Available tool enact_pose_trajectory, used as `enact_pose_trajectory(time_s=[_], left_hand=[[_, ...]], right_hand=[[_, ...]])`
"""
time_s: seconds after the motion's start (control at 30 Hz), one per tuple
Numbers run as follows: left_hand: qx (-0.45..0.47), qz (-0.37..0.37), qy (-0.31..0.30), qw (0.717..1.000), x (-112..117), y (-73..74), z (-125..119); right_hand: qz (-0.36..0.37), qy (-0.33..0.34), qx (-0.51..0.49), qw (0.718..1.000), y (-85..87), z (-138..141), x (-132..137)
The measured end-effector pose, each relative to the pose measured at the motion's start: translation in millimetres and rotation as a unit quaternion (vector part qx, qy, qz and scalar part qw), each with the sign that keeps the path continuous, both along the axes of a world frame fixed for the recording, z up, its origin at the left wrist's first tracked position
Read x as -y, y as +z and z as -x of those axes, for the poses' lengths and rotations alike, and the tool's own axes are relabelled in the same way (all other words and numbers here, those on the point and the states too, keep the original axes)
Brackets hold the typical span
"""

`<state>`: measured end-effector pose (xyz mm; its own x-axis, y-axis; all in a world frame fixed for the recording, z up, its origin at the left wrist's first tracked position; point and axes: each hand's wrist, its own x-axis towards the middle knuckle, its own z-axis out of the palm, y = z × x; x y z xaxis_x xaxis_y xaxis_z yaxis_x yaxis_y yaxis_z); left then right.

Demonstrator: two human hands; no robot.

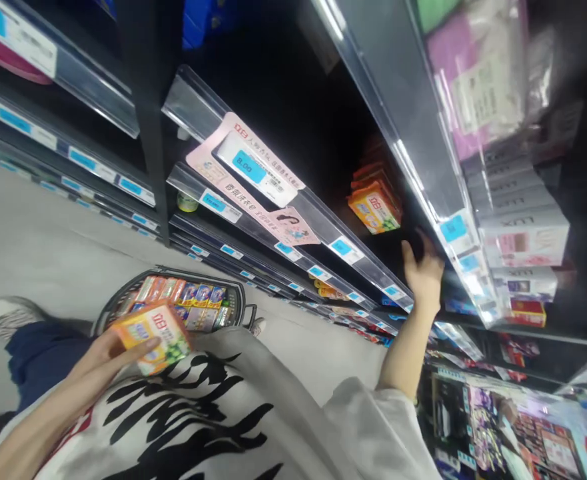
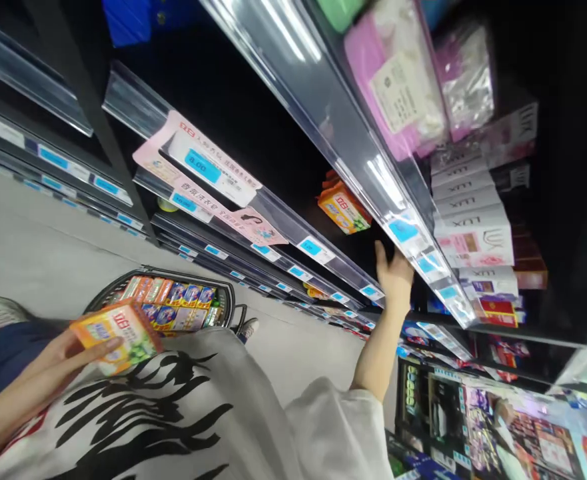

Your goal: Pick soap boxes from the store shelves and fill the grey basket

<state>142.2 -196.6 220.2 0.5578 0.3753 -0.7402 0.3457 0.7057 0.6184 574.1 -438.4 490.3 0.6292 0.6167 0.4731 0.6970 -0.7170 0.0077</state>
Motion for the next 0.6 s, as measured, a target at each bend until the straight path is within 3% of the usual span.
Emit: enact_pose_trajectory(time_s=[0.03,0.1,0.17,0.2,0.3,0.37,0.43,0.6], left_hand=[[0.019,-0.015,-0.004,1.000,2,3.8,-4],[0.041,-0.037,-0.016,0.998,6,11.4,-13],[0.052,-0.047,-0.040,0.997,12,17.1,-24],[0.059,-0.048,-0.053,0.996,14,19.1,-30],[0.082,-0.042,-0.098,0.991,24,23.1,-47],[0.100,-0.038,-0.124,0.987,31,26.4,-57],[0.124,-0.036,-0.140,0.982,36,31.0,-65],[0.157,-0.071,-0.126,0.977,45,47.5,-81]], right_hand=[[-0.048,0.010,-0.008,0.999,-8.8,21,11],[-0.184,0.036,-0.050,0.981,-42.7,77,25],[-0.321,0.033,-0.168,0.931,-95.2,141,26],[-0.353,0.010,-0.254,0.900,-125.3,173,22],[-0.377,-0.069,-0.459,0.802,-206.8,254,-4],[-0.333,-0.035,-0.564,0.755,-236.1,286,-20],[-0.275,0.010,-0.613,0.741,-239.6,293,-29],[-0.165,0.155,-0.543,0.809,-190.8,243,-26]])
